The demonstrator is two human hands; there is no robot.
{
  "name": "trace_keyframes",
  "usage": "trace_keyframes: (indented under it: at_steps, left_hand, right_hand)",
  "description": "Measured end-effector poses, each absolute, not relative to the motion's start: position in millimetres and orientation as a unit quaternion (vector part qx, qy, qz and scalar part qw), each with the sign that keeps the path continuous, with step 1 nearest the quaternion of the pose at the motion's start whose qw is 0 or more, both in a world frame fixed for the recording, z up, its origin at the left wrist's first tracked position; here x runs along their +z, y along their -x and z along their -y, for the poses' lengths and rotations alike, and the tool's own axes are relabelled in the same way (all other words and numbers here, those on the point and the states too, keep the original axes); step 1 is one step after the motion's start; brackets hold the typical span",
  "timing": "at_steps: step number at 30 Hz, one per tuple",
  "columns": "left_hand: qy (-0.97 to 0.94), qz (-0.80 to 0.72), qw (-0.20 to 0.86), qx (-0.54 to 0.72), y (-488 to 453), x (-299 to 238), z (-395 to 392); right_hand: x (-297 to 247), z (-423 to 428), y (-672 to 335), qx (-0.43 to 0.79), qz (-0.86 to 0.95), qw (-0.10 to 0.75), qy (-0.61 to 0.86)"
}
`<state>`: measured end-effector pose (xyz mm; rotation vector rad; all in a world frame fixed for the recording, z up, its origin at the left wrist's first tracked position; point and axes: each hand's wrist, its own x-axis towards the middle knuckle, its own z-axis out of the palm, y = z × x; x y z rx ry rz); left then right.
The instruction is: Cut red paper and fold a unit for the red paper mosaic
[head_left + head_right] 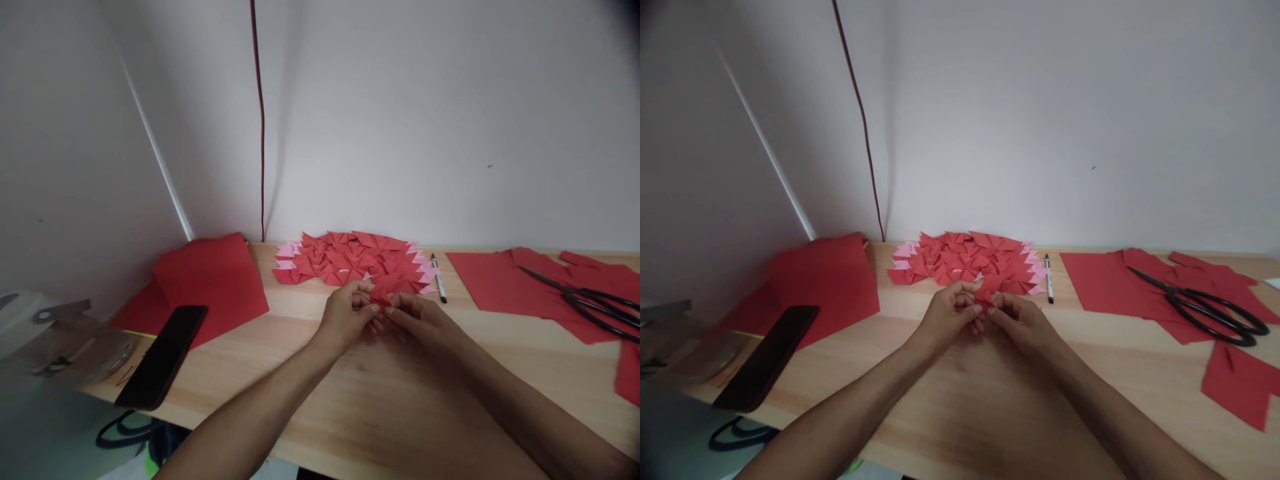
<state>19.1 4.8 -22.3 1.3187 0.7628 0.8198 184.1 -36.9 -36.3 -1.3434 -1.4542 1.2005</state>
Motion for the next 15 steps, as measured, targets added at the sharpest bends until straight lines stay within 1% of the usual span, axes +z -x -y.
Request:
trace_keyframes:
  at_steps: [5,15]
  left_hand:
    - [-0.616,-0.364,0.583,0.385,-18.3,-19.5,-4.0]
    - [-0.668,-0.349,0.544,0.368,-16.4,-7.2,0.2]
  right_hand:
    - [-35.1,37.0,-184.6,0.512,0.55,0.401,0.524]
    - [-32.0,39.5,-186.3,0.564,0.488,0.438,0.503]
